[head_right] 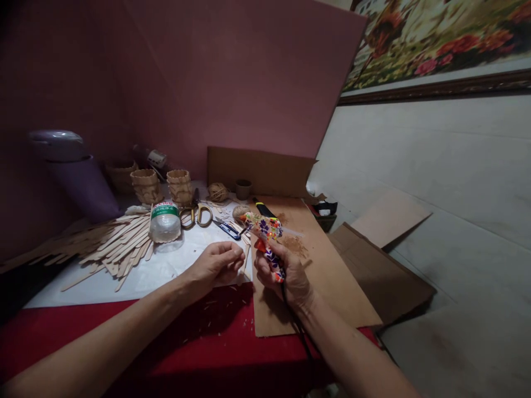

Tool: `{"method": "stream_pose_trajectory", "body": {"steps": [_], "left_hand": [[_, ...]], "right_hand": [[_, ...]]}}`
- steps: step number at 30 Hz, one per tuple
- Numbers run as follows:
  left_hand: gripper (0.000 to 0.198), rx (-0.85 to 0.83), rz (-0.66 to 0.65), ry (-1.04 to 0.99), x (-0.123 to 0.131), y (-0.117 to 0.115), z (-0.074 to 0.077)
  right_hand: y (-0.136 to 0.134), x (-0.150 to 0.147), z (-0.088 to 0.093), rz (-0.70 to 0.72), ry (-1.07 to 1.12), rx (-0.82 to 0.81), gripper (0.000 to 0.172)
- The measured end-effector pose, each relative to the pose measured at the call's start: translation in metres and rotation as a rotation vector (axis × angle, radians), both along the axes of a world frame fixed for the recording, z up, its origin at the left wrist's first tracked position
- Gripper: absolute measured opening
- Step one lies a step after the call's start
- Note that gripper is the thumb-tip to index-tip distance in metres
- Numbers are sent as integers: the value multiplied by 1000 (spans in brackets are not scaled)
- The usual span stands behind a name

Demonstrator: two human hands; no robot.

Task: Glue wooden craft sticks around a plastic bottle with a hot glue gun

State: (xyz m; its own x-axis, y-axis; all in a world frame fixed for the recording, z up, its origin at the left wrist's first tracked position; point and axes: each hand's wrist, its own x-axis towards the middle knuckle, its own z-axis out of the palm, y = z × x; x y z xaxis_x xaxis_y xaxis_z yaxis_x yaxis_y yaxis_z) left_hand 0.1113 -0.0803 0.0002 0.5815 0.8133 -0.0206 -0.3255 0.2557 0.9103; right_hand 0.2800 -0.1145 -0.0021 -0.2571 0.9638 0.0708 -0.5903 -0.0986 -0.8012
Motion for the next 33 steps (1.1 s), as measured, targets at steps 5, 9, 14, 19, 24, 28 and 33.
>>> {"method": "stream_pose_trajectory", "body": {"steps": [5,9,14,19,24,28,33], "left_hand": [[34,9,136,-35,-1,-1,8],[29,-63,207,-53,-4,-2,17],[42,-33,203,7,-4,0,16],[38,223,317,172,-3,3,8],[23,567,545,431,-3,3,2],[21,846,689,620,-3,-1,0],[23,912,726,729,-4,-3,1]], "right_hand": [[2,-1,-1,-6,-42,-73,26],[2,-2,-3,-46,-105,-85,29],[0,-6,0,-68,-224,-34,37],[-4,-13,6,-115,-294,18,36],[-4,-14,4,-70,-274,-6,36],[-2,-11,-2,-17,-261,-13,41],[0,-8,-8,105,-201,-27,46]]}}
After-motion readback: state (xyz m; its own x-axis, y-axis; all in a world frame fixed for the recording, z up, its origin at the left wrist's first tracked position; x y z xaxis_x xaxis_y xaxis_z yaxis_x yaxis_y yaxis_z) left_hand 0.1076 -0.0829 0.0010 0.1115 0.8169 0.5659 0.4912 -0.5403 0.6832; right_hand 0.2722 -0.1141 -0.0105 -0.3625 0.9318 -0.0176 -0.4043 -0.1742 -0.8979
